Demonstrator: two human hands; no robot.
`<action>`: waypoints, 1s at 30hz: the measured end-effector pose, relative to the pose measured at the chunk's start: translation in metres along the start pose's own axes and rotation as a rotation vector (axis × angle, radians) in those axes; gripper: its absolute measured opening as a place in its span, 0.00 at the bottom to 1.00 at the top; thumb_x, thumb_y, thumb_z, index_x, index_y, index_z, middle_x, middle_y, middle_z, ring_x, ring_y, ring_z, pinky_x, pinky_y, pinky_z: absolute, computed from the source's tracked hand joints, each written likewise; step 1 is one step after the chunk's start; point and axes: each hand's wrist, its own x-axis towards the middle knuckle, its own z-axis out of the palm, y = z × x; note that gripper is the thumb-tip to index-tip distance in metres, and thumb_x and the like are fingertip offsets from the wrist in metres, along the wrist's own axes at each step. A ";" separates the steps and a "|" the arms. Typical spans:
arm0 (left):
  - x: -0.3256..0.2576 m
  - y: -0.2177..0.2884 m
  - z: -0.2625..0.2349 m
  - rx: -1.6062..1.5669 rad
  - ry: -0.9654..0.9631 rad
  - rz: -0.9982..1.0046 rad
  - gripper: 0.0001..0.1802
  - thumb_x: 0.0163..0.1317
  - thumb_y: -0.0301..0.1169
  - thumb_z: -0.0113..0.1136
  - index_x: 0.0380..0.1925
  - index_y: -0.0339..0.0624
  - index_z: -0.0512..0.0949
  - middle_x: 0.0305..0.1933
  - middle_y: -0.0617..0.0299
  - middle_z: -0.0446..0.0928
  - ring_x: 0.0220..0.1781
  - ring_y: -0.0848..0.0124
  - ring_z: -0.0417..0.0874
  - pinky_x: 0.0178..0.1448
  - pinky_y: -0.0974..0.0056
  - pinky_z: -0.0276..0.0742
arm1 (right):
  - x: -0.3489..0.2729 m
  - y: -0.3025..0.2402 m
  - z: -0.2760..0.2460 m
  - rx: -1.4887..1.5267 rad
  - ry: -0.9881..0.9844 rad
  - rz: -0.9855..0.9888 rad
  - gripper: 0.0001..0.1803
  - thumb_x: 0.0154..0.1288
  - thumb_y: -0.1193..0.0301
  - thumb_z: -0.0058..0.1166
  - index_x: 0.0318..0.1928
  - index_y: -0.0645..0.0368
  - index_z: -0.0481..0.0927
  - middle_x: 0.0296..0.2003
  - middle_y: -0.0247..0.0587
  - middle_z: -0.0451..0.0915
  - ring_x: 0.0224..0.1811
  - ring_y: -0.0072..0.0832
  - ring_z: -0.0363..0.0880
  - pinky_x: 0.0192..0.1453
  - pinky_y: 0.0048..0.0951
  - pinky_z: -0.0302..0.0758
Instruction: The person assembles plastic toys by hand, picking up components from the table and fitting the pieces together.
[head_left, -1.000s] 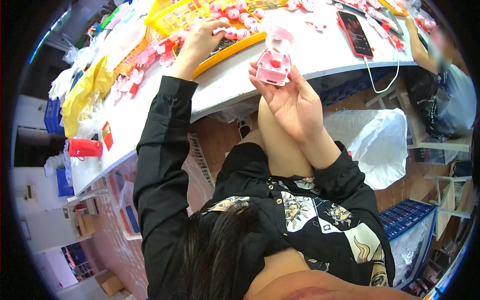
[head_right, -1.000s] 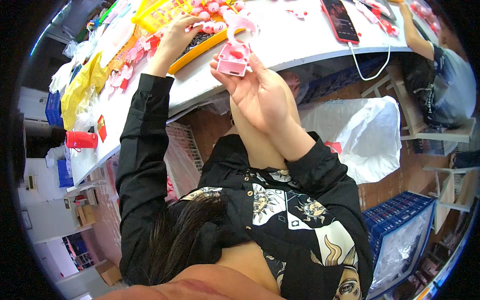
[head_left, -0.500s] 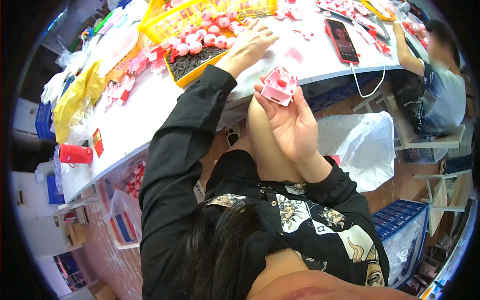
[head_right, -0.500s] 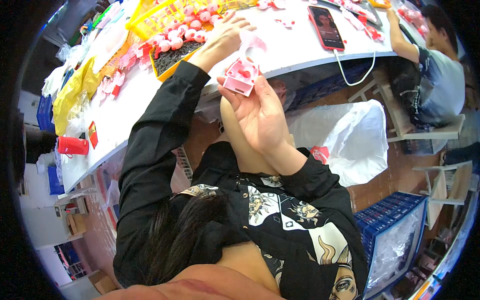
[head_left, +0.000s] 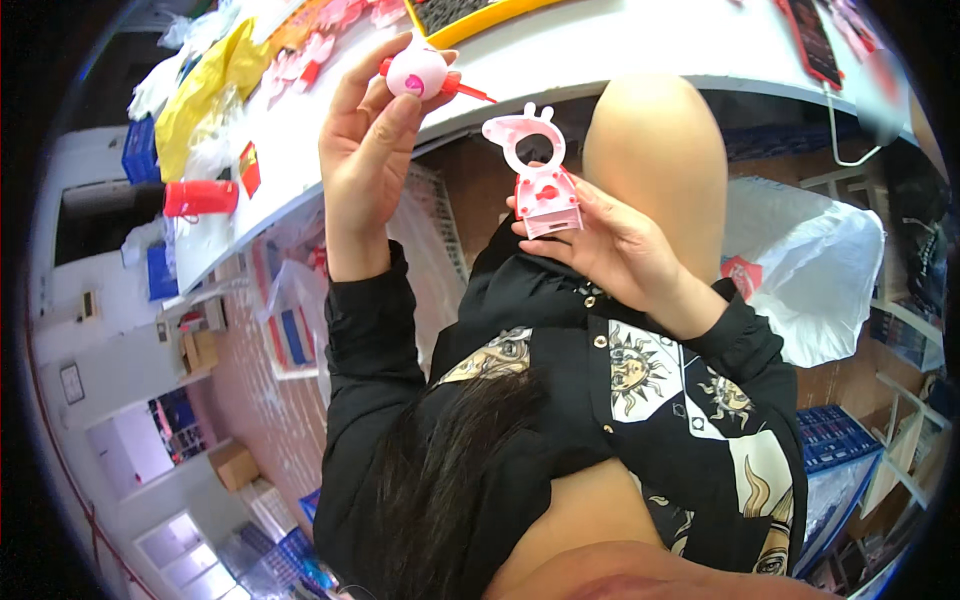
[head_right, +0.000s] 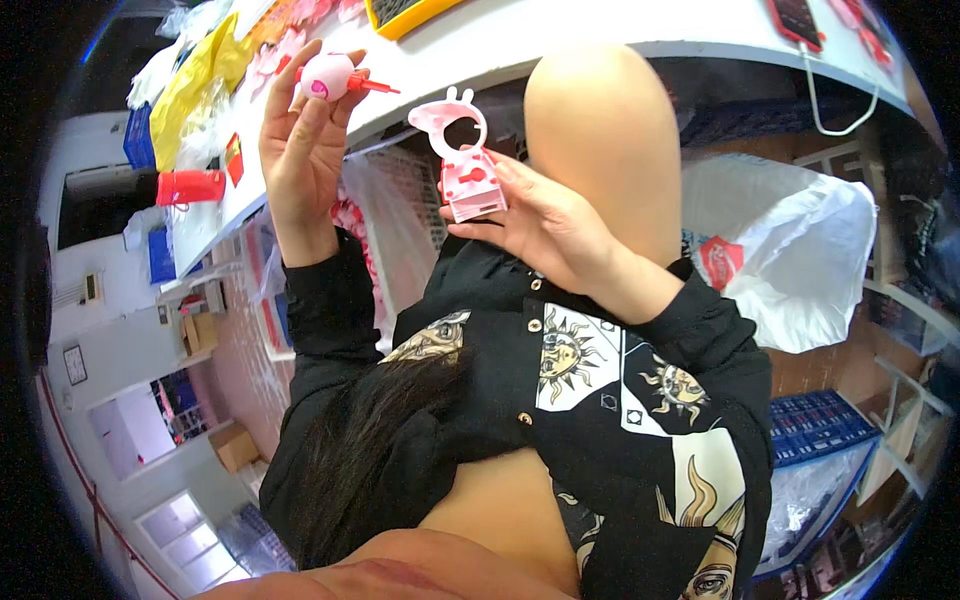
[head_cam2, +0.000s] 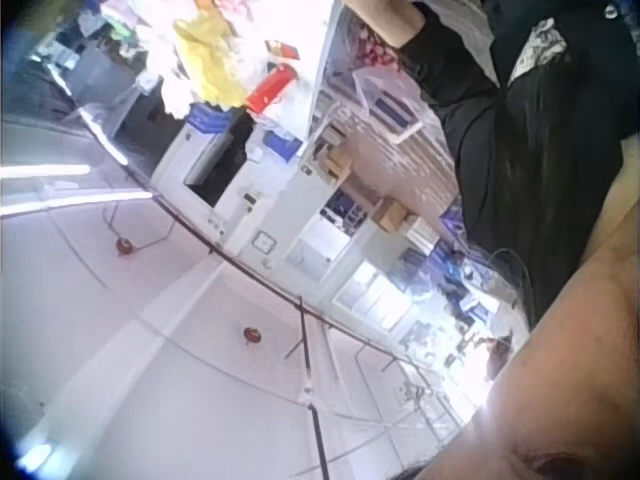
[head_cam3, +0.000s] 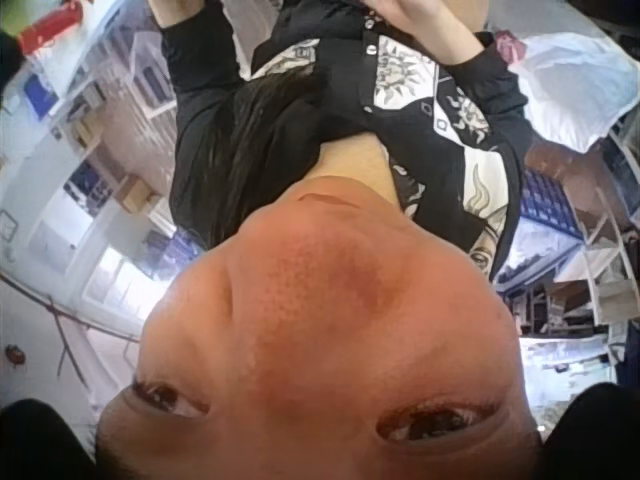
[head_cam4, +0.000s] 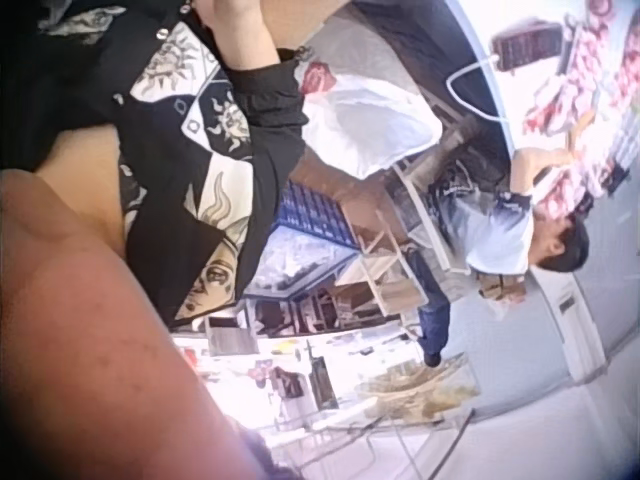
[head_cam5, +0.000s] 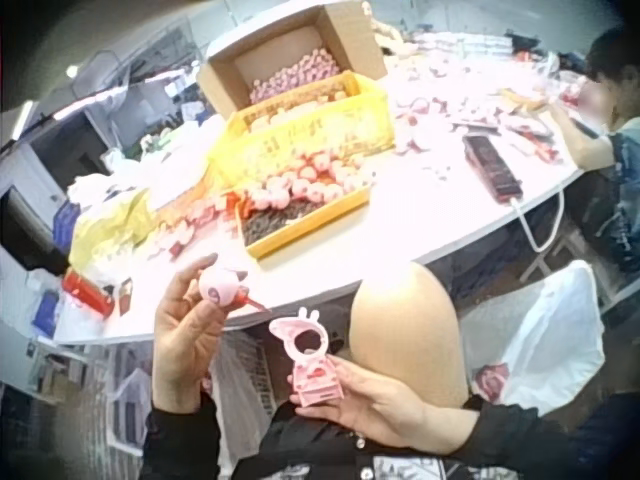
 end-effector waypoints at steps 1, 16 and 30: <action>-0.009 -0.001 0.001 0.040 0.048 0.011 0.25 0.64 0.22 0.51 0.61 0.30 0.60 0.56 0.33 0.70 0.60 0.53 0.73 0.64 0.55 0.70 | 0.000 0.000 -0.001 -0.012 -0.023 0.006 0.25 0.75 0.63 0.34 0.65 0.63 0.55 0.58 0.46 0.69 0.59 0.38 0.71 0.64 0.43 0.67; -0.036 -0.034 -0.007 0.183 0.216 0.048 0.23 0.59 0.15 0.57 0.55 0.32 0.67 0.52 0.47 0.74 0.50 0.68 0.79 0.54 0.67 0.75 | 0.001 0.006 -0.006 -0.050 0.005 -0.001 0.26 0.75 0.64 0.34 0.66 0.65 0.55 0.56 0.48 0.71 0.57 0.36 0.73 0.62 0.38 0.68; -0.048 -0.017 0.029 0.413 0.140 0.052 0.22 0.55 0.13 0.61 0.51 0.26 0.70 0.44 0.54 0.77 0.44 0.71 0.80 0.51 0.70 0.76 | 0.002 0.007 -0.010 -0.070 -0.009 0.018 0.25 0.74 0.64 0.37 0.65 0.65 0.58 0.56 0.48 0.71 0.56 0.34 0.73 0.61 0.35 0.69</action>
